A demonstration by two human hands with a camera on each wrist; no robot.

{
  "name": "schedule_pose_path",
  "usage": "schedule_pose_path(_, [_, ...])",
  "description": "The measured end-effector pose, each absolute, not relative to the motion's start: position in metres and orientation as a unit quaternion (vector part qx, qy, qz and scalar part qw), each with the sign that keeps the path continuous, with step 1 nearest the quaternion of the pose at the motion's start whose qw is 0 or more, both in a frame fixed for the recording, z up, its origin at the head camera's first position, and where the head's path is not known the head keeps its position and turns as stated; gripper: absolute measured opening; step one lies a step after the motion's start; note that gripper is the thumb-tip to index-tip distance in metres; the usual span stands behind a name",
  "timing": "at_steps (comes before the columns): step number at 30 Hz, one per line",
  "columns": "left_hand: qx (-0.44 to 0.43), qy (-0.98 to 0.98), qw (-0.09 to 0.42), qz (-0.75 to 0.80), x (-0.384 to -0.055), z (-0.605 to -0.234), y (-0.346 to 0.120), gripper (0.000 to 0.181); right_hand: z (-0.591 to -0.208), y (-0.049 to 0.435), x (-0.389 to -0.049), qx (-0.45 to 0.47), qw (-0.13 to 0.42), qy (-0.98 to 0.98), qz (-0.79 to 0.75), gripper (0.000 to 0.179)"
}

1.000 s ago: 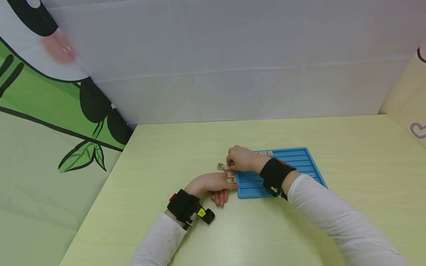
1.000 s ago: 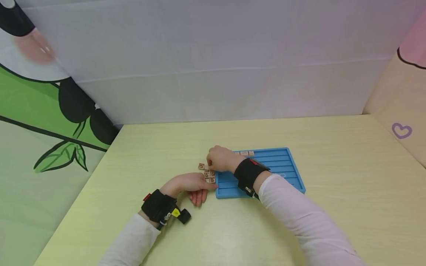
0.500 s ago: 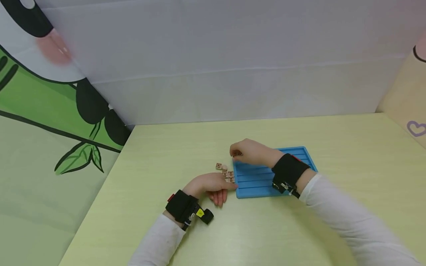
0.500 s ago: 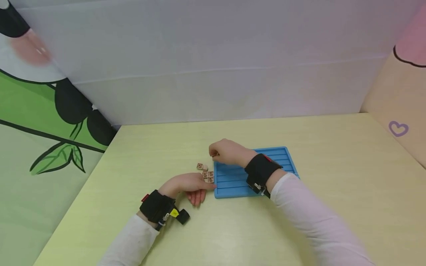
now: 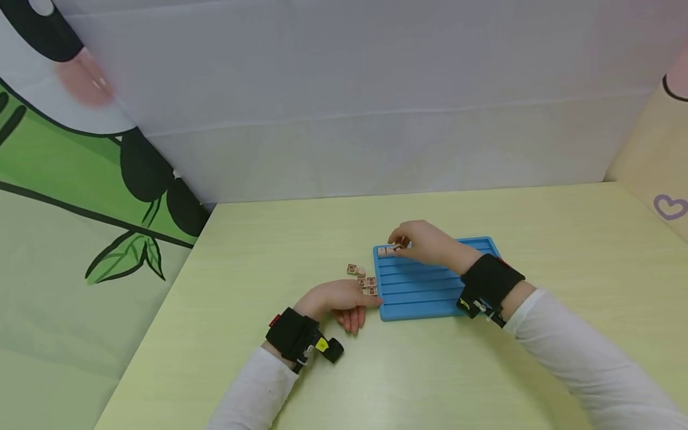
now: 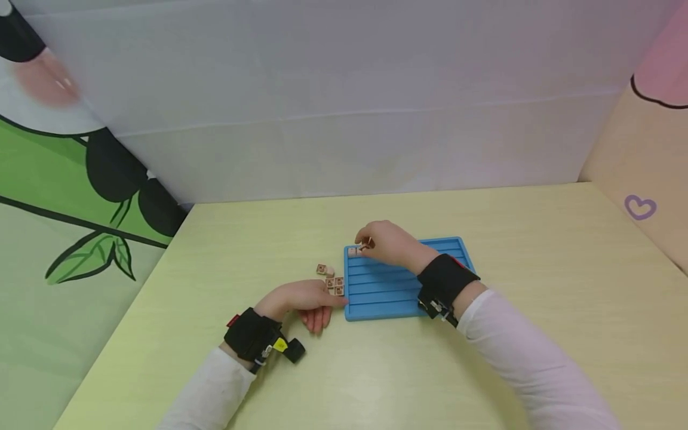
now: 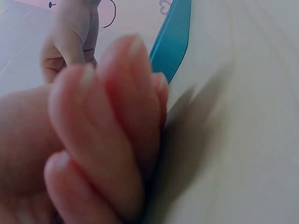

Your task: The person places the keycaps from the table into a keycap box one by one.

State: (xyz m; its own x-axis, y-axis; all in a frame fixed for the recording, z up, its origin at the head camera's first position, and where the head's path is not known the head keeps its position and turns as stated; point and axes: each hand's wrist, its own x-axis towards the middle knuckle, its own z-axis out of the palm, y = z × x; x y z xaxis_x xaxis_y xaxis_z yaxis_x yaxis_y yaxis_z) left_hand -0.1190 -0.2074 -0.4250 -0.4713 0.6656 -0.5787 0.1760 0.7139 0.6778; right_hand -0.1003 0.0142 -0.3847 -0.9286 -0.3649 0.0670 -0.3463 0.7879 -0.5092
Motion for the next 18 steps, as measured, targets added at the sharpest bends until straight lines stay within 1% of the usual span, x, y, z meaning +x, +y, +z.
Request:
schedule_pose_path(5, [0.259,0.814,0.443,0.271,-0.1188,-0.4244,-0.2078,0.056,-0.3879,0.0173,-0.0968,-0.198,0.005,0.942,-0.272,0.015])
schedule_pose_path(11, [0.256,0.813,0.445,0.274,-0.1186,-0.4240,-0.2069,0.056,-0.3891,0.0184,-0.0932,-0.194,0.006,0.940,-0.280,0.011])
schedule_pose_path(18, [0.254,0.813,0.446,0.275,-0.1189,-0.4247,-0.2068,0.055,-0.3926,0.0207,-0.0909,-0.186,0.022,0.940,-0.285,0.027])
